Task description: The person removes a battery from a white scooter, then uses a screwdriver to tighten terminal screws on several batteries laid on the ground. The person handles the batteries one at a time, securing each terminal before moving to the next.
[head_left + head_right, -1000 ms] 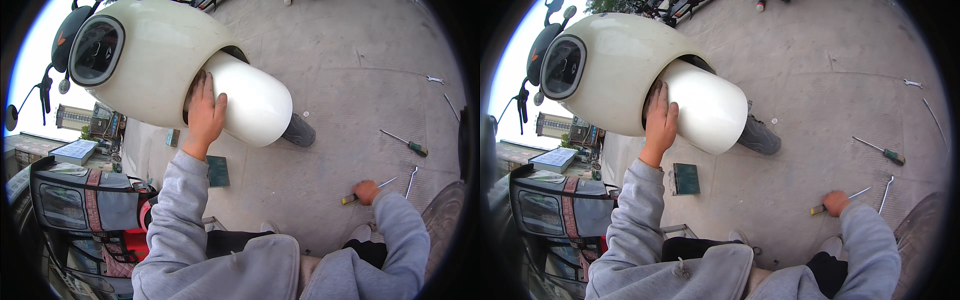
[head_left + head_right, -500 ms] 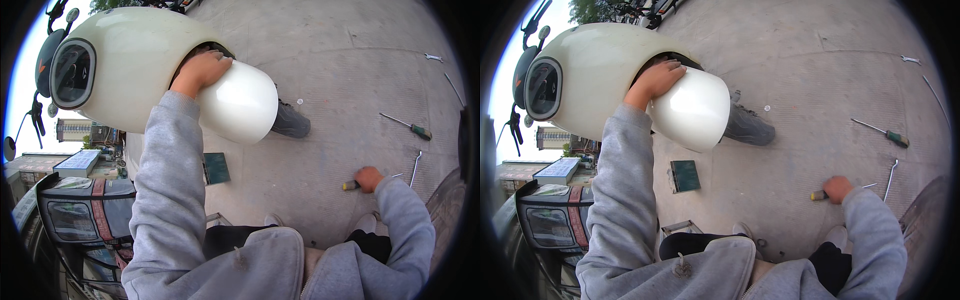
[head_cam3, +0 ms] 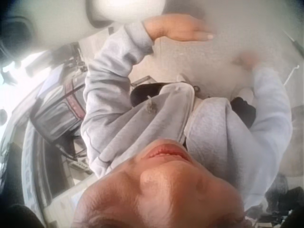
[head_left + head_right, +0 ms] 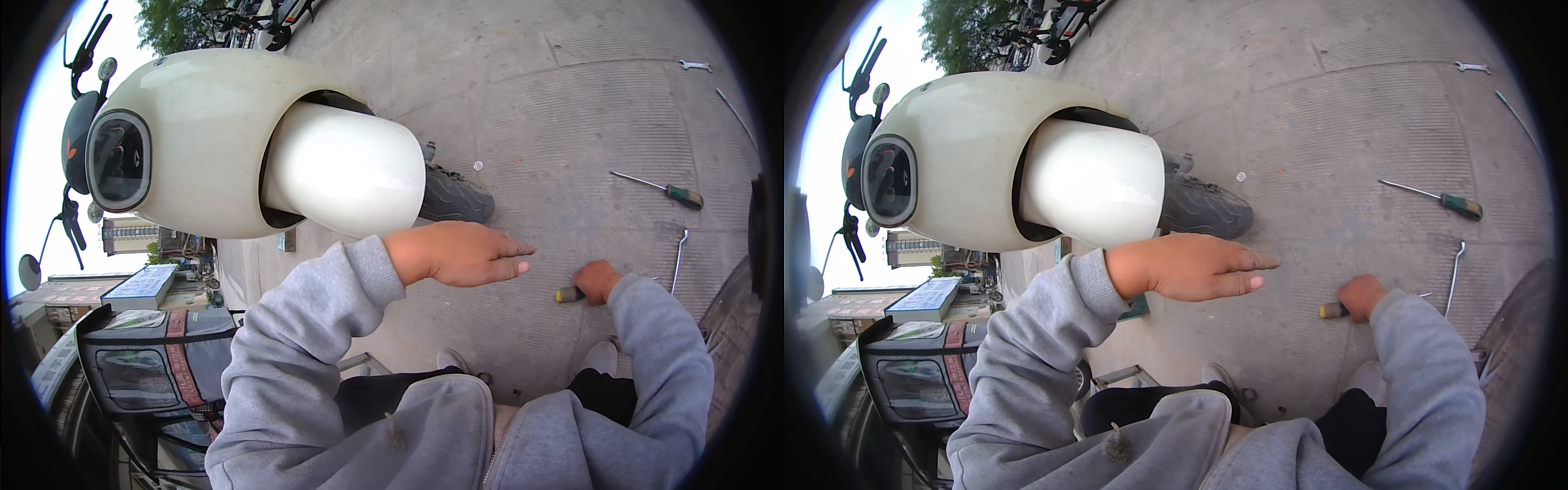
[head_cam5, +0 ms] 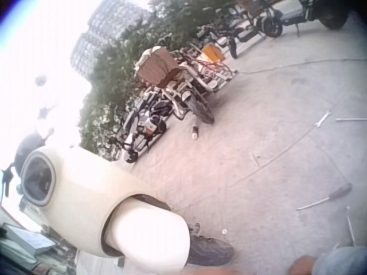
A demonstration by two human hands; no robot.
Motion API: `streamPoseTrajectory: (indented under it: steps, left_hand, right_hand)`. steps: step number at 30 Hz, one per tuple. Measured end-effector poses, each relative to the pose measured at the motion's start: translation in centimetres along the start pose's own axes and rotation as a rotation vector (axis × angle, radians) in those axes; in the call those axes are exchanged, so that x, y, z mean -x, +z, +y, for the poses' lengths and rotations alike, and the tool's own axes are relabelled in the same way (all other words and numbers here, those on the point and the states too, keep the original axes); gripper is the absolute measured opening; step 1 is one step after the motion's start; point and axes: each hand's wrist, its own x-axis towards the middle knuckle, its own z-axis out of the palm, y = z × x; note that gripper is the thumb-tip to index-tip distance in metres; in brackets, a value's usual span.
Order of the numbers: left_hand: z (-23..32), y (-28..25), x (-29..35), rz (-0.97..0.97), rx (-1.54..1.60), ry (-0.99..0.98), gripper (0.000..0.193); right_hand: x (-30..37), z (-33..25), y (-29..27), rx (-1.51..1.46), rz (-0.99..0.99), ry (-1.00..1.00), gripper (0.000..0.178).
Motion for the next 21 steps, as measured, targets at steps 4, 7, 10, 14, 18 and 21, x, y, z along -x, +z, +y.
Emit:
streamPoseTrajectory:
  steps: [4, 7, 10, 14, 18, 21]
  left_hand:
    - [-2.5, 1.8, 6.3, 0.883, -0.281, 0.154, 0.052]
    - [-8.5, 0.1, 12.2, 1.544, -0.395, 0.025, 0.05]
    - [-14.0, 0.1, 14.6, 1.737, -0.357, 0.023, 0.054]
    - [-17.8, 0.9, 12.7, 1.859, -0.339, 0.016, 0.058]
    - [-16.3, 3.9, 9.5, 1.863, -0.543, -0.046, 0.058]
    - [-13.5, 7.5, 5.2, 1.656, -0.778, -0.235, 0.047]
  right_hand:
    - [0.2, 0.2, -0.3, -0.021, -0.002, -0.014, 0.02]
    - [0.3, 0.4, -0.4, -0.004, 0.007, -0.031, 0.023]
    - [0.2, 0.5, -0.3, 0.008, 0.011, -0.026, 0.028]
    - [0.4, 0.5, -0.2, 0.013, 0.01, -0.02, 0.034]
    - [0.6, 0.5, -0.2, 0.007, 0.048, -0.045, 0.037]
    - [0.6, 0.4, -0.2, 0.024, 0.037, -0.037, 0.04]
